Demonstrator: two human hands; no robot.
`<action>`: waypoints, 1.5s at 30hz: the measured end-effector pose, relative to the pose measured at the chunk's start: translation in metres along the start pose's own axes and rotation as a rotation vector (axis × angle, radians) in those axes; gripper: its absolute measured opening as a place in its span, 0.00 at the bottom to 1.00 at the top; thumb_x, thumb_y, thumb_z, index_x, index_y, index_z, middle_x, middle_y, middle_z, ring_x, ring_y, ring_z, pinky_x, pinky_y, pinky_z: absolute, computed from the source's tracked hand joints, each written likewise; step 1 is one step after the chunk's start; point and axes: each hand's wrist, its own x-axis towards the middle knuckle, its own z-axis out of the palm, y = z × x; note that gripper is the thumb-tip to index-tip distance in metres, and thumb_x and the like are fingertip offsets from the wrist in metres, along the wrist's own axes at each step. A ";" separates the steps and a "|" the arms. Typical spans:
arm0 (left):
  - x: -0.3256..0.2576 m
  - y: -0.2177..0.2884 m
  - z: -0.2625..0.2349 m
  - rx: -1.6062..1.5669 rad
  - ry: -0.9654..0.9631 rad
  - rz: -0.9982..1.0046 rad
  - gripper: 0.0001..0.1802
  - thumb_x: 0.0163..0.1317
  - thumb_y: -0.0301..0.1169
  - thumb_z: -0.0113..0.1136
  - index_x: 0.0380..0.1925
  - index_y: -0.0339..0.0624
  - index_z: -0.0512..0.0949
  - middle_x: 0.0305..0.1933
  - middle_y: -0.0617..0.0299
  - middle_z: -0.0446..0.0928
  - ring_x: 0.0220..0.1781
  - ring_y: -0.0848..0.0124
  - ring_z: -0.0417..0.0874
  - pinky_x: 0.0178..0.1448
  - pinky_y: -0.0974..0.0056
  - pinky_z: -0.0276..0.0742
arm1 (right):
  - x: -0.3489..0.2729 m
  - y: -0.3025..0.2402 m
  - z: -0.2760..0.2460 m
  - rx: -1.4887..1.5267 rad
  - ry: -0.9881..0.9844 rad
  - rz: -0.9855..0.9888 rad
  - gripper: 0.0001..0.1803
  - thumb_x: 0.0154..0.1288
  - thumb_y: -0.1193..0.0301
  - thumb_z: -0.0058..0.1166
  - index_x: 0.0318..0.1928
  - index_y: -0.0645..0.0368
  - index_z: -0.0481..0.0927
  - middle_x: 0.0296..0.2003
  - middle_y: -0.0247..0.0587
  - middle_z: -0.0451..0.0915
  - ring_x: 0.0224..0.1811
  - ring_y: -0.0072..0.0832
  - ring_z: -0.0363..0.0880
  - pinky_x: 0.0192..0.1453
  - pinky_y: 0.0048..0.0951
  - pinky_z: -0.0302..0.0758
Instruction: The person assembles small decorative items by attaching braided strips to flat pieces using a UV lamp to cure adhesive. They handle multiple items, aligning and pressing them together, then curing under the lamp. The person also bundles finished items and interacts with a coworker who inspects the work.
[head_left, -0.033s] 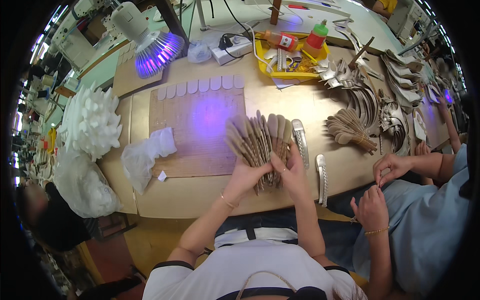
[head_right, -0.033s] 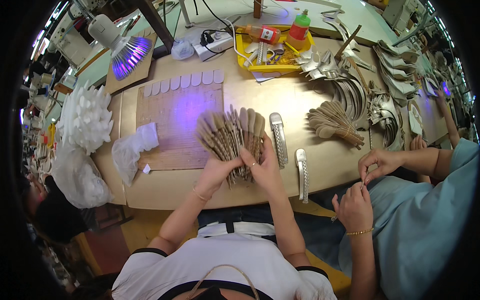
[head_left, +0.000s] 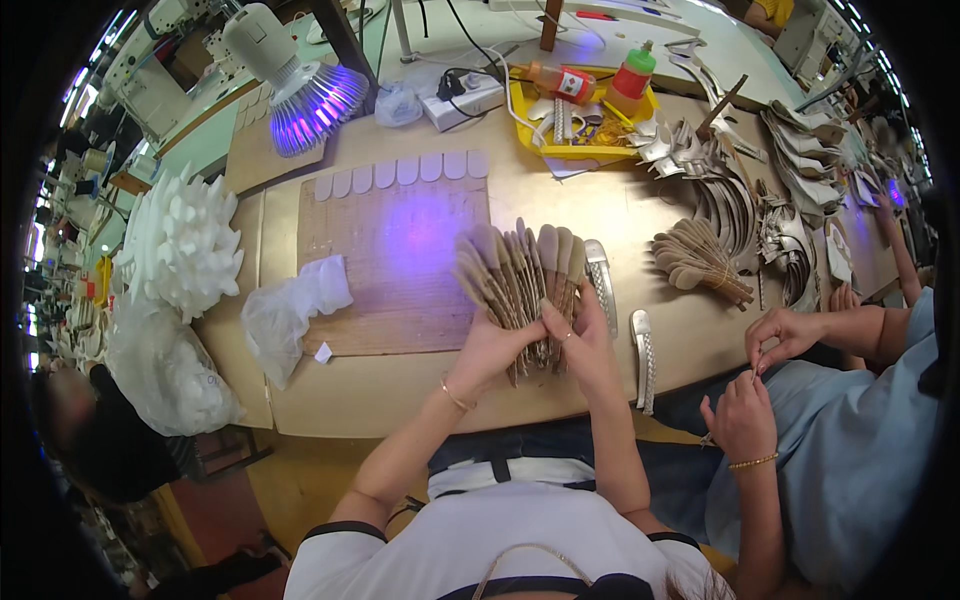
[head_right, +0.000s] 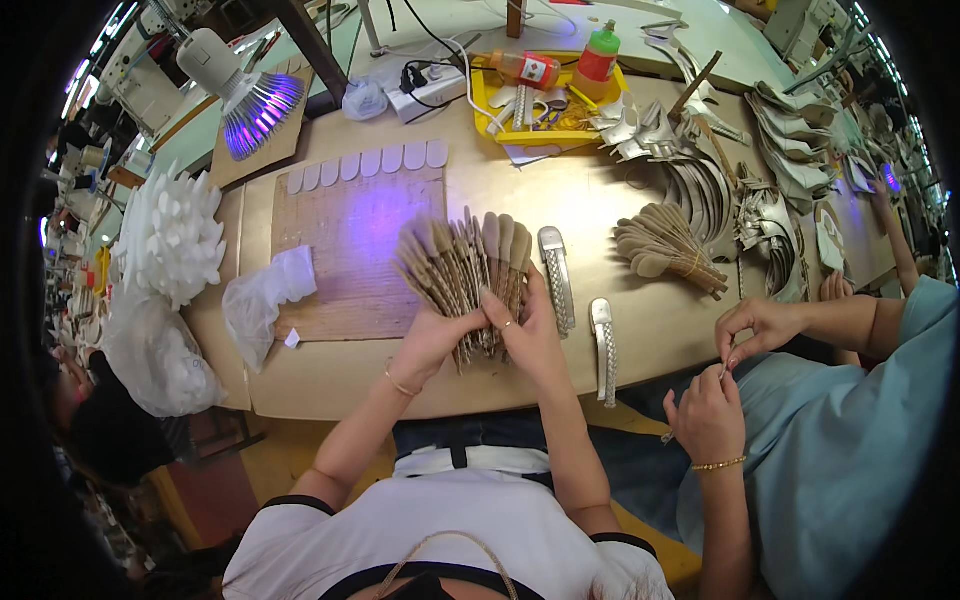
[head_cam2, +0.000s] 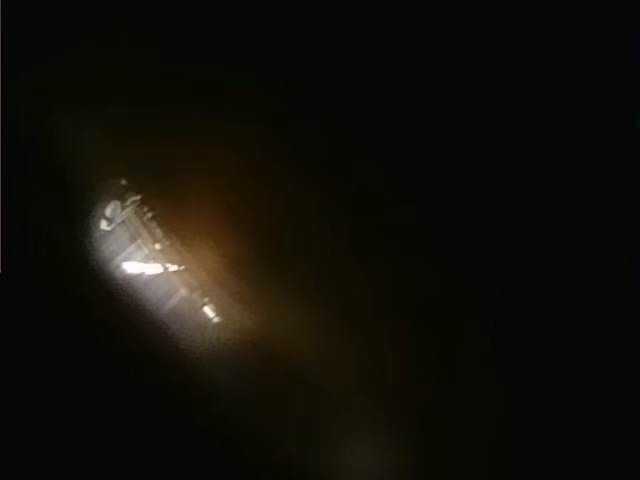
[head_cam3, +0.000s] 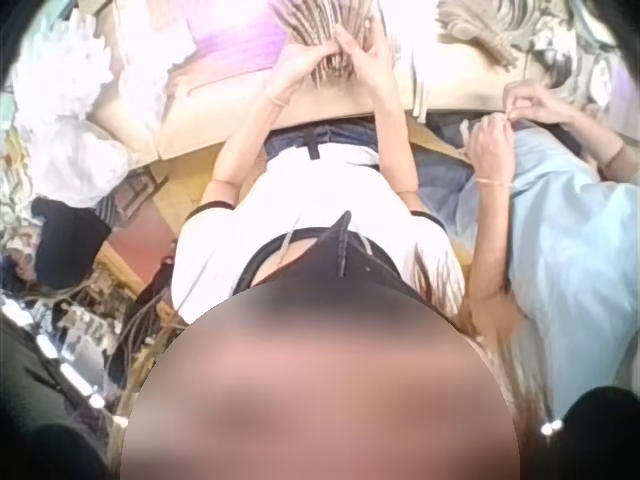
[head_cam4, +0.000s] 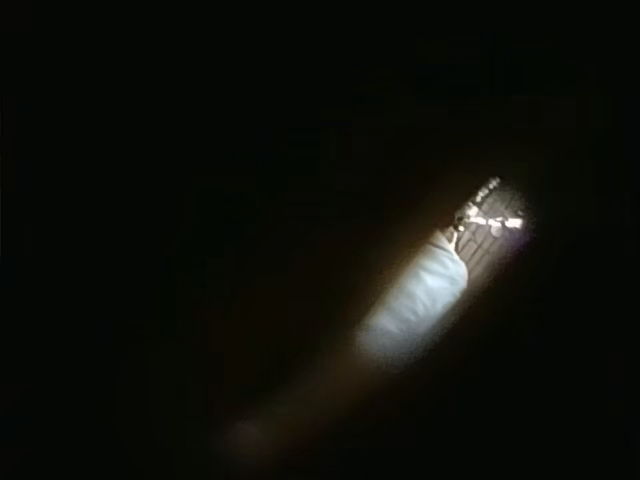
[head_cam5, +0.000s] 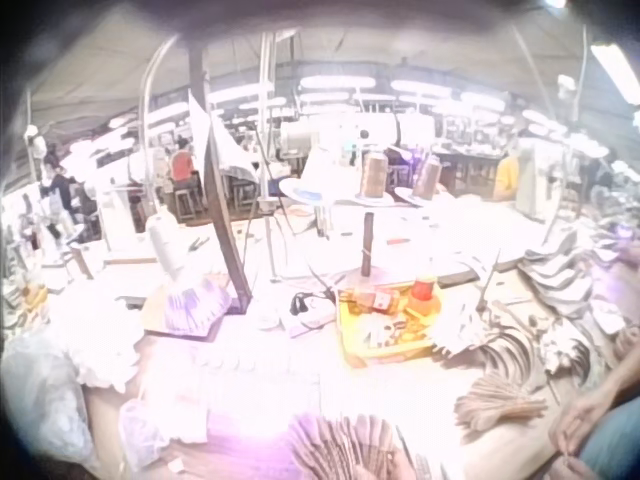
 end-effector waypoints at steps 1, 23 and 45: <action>0.016 0.004 0.000 0.007 -0.023 0.032 0.24 0.53 0.20 0.64 0.52 0.34 0.72 0.50 0.61 0.77 0.49 0.73 0.77 0.54 0.66 0.75 | 0.013 0.003 -0.003 0.011 0.027 0.003 0.31 0.64 0.73 0.56 0.64 0.66 0.58 0.53 0.46 0.73 0.54 0.26 0.74 0.57 0.27 0.71; 0.138 0.024 -0.026 -0.089 -0.493 -0.264 0.28 0.53 0.27 0.69 0.55 0.38 0.70 0.49 0.61 0.78 0.49 0.73 0.79 0.56 0.68 0.75 | 0.109 0.009 -0.028 -0.017 0.362 0.093 0.24 0.59 0.72 0.61 0.54 0.65 0.68 0.46 0.44 0.78 0.44 0.27 0.78 0.47 0.28 0.76; 0.134 0.056 -0.037 0.603 -0.077 -0.043 0.26 0.48 0.38 0.68 0.43 0.29 0.77 0.41 0.46 0.81 0.41 0.62 0.83 0.48 0.61 0.78 | 0.117 -0.007 -0.019 -0.948 0.459 -0.186 0.47 0.50 0.72 0.65 0.67 0.67 0.50 0.49 0.62 0.73 0.50 0.51 0.75 0.57 0.38 0.72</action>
